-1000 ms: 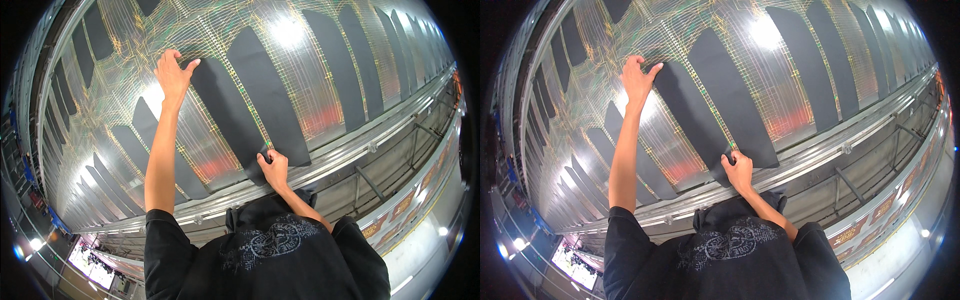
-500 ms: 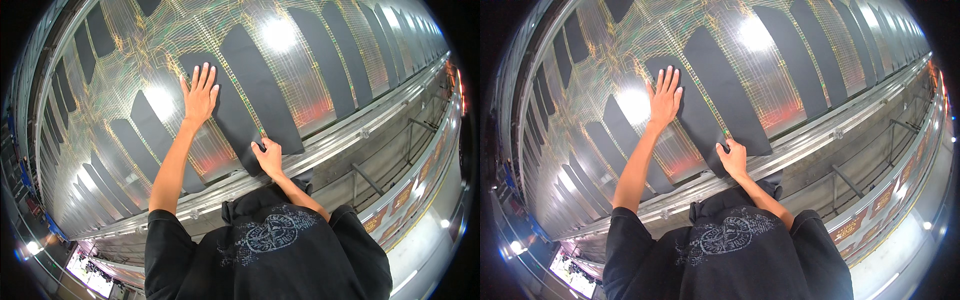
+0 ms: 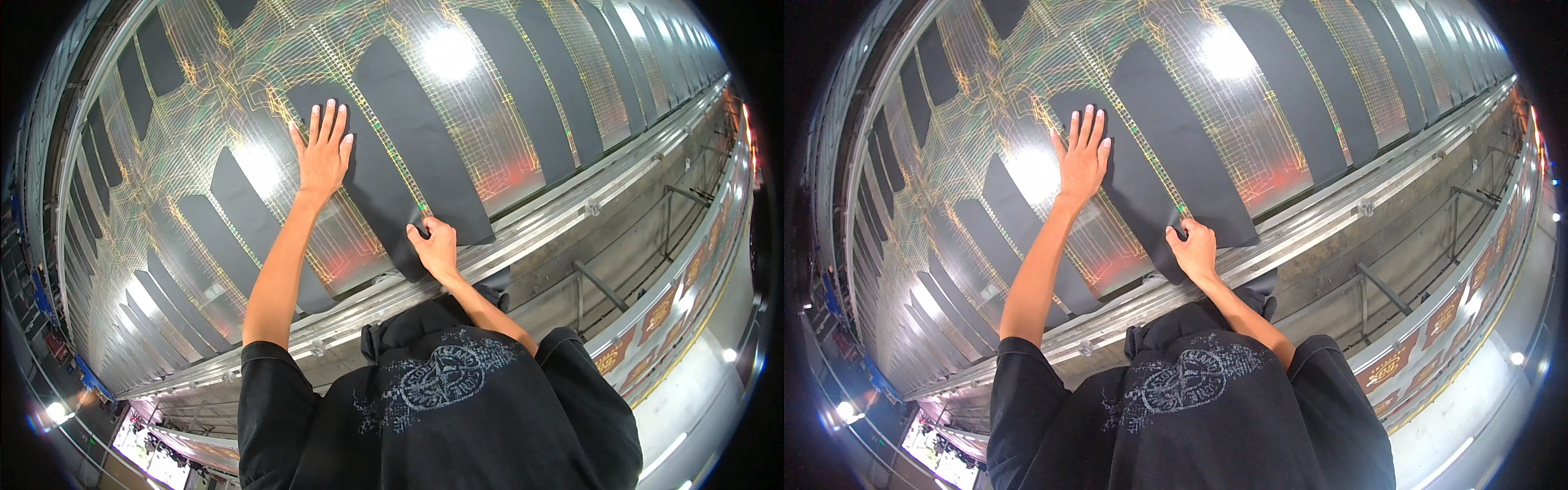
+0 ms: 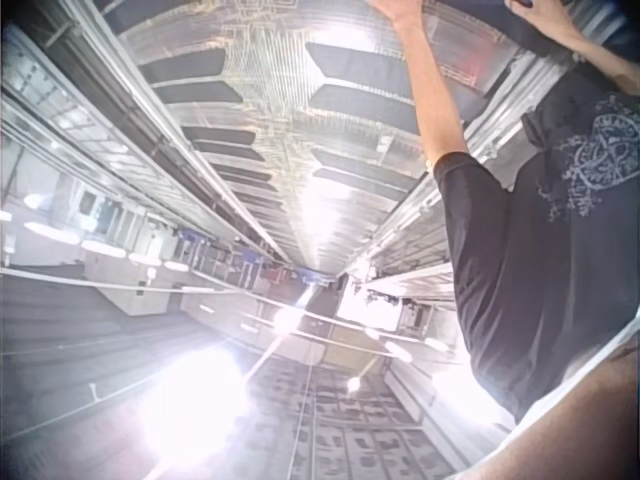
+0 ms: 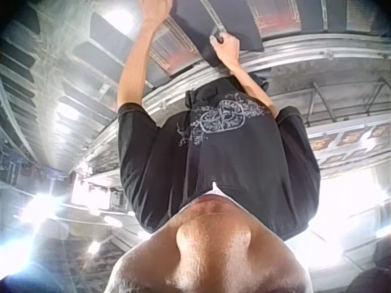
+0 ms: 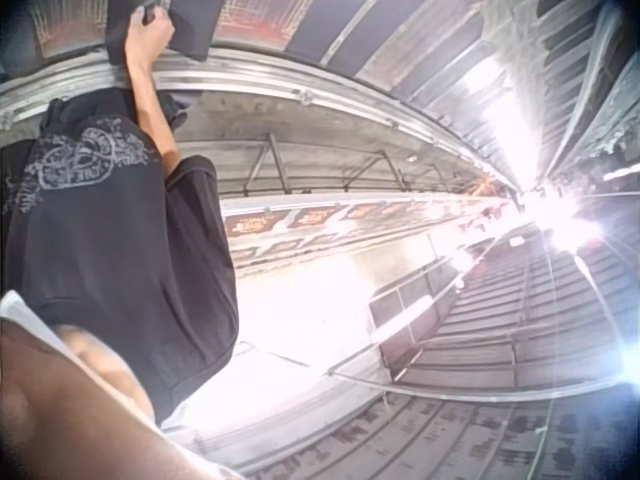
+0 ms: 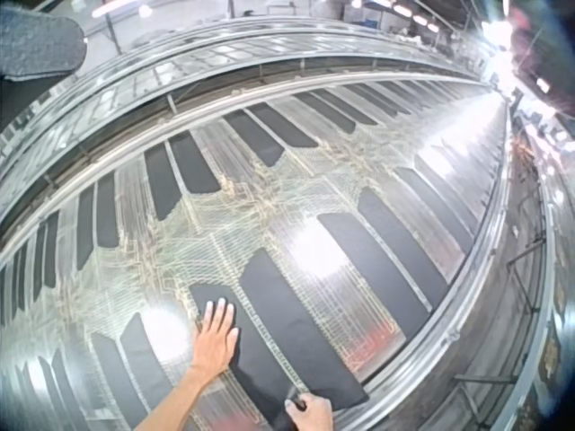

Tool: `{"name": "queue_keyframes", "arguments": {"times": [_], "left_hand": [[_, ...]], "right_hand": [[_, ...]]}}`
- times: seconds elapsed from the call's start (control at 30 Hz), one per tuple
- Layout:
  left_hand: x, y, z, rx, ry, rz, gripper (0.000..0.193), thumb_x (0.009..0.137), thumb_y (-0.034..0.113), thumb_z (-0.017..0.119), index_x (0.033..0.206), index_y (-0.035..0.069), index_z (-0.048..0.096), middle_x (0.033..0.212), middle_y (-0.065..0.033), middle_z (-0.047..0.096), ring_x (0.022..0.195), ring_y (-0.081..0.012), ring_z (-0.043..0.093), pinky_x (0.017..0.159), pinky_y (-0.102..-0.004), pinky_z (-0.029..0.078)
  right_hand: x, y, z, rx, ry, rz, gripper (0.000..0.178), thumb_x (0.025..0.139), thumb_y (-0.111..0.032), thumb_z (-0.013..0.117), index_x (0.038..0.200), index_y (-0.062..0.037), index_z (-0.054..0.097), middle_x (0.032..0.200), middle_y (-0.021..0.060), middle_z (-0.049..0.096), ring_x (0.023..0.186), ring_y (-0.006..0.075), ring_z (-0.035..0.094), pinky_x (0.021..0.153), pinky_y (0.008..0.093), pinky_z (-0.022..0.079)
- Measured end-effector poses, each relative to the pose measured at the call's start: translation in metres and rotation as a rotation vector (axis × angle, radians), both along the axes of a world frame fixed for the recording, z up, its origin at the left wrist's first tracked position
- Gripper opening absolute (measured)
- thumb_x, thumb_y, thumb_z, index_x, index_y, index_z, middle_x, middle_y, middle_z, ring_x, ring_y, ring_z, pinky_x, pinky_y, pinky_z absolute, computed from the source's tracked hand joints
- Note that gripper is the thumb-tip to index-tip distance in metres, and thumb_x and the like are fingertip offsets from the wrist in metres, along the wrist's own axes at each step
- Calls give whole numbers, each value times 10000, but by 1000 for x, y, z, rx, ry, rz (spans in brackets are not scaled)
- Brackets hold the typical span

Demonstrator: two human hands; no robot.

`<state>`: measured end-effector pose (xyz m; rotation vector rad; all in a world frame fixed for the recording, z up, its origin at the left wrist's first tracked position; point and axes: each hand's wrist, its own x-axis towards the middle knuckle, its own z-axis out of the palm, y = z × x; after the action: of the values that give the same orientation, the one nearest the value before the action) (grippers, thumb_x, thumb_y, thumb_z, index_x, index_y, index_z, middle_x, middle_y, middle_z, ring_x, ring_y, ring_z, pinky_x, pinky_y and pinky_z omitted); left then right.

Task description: The person repeatedly lifts, aligns, and presses down dark rectangular panels along a curved metal framework. They smooth each panel with both hands and occasionally adjust its position before moving to the next one.

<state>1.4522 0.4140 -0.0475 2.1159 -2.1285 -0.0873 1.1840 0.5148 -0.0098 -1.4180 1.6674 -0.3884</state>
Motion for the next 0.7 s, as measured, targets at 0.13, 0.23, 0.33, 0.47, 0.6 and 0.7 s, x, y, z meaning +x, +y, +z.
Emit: {"name": "queue_keyframes", "arguments": {"times": [0.13, 0.23, 0.33, 0.47, 0.6, 0.7], "left_hand": [[-1, 0, 1, -11, 16, 2, 546, 1095, 358, 427, 1612, 192, 370, 1688, -31, 320, 1562, -297, 276, 1235, -695, 93], [0, 0, 1, -24, 13, -1, 544, 1094, 356, 432, 1608, 188, 377, 1681, -37, 334, 1558, -300, 285, 1234, -695, 93], [0, 0, 2, -21, 5, -1, 542, 1095, 358, 430, 1606, 187, 381, 1682, -39, 333, 1558, -304, 282, 1235, -692, 95], [-5, 3, 4, -16, -52, 19, 551, 1095, 362, 421, 1609, 169, 374, 1691, -56, 312, 1563, -339, 258, 1242, -671, 101], [-31, 27, 7, 59, 25, -47, 575, 1091, 364, 415, 1613, 128, 359, 1701, -100, 278, 1571, -372, 219, 1252, -637, 107], [-62, 71, 15, 143, 67, -168, 613, 1055, 380, 482, 1602, 123, 378, 1702, -122, 262, 1570, -415, 189, 1250, -636, 121]], "right_hand": [[0, 0, -1, 0, 16, 10, 408, 844, -245, 768, 682, 33, 516, 566, 183, 475, 480, 303, 438, 532, 444, 397], [1, -1, -1, 0, 25, 12, 406, 849, -246, 763, 680, 29, 517, 563, 184, 482, 475, 321, 453, 532, 450, 399], [2, -1, 1, 8, 23, 6, 405, 851, -247, 762, 679, 27, 519, 564, 185, 489, 476, 333, 462, 534, 454, 401], [3, 0, 1, -8, 34, 20, 391, 852, -250, 764, 695, 24, 532, 567, 186, 505, 486, 350, 491, 541, 461, 412], [1, 2, -1, -17, 41, -1, 387, 863, -297, 788, 761, -4, 558, 573, 165, 562, 522, 374, 574, 562, 468, 451], [-12, -3, 21, 109, 219, 104, 407, 875, -356, 803, 811, -34, 562, 588, 130, 610, 563, 375, 631, 584, 474, 485]]}}
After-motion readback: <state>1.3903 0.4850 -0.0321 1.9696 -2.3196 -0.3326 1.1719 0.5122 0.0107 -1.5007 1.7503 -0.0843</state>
